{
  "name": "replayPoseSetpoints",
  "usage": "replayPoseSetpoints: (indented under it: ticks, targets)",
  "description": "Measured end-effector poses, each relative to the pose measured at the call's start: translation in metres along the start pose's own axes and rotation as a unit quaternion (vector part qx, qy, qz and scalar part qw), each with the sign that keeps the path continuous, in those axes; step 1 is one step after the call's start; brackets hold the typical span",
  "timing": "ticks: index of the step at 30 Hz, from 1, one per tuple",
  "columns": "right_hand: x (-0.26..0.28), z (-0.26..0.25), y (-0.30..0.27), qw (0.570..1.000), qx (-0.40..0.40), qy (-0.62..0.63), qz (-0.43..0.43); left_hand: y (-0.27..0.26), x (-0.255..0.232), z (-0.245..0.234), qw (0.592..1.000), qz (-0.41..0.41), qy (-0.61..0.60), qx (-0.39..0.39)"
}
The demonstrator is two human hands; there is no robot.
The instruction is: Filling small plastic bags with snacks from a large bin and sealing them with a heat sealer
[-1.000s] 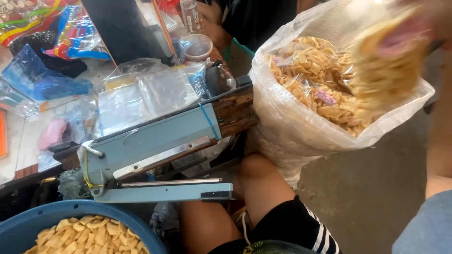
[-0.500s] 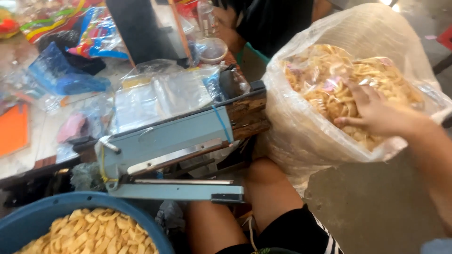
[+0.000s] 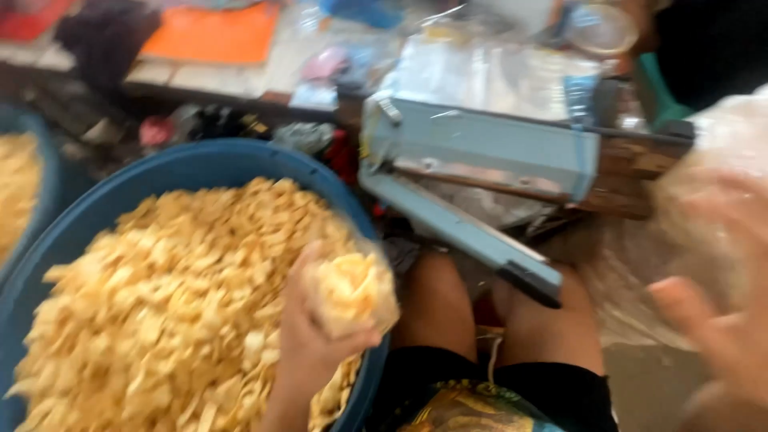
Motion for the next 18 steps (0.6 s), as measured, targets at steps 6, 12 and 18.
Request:
replayPoseSetpoints:
  ticks: [6,12,18]
  targets:
    - [0.089,0.135,-0.010,0.896,0.250,0.053,-0.364,-0.003,-0.015,0.001,0.982,-0.002,-0.191,0.004]
    - [0.124,0.145,0.051,0.885,0.224,-0.087,-0.398,-0.011,-0.036,-0.012,0.986,0.029,-0.162,0.006]
    - [0.103,0.214,0.238,0.837,0.073,-0.174,-0.514,-0.021,0.004,-0.005,0.997,-0.046,-0.038,0.057]
Point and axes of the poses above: each hand's wrist, its own y-axis towards the middle knuckle, its own z-axis out of the palm, x = y × z, the point moved 8 cm from there along y, towards the middle knuckle, and after that the axes turned 1 degree about -z, right-handed, at the moved point
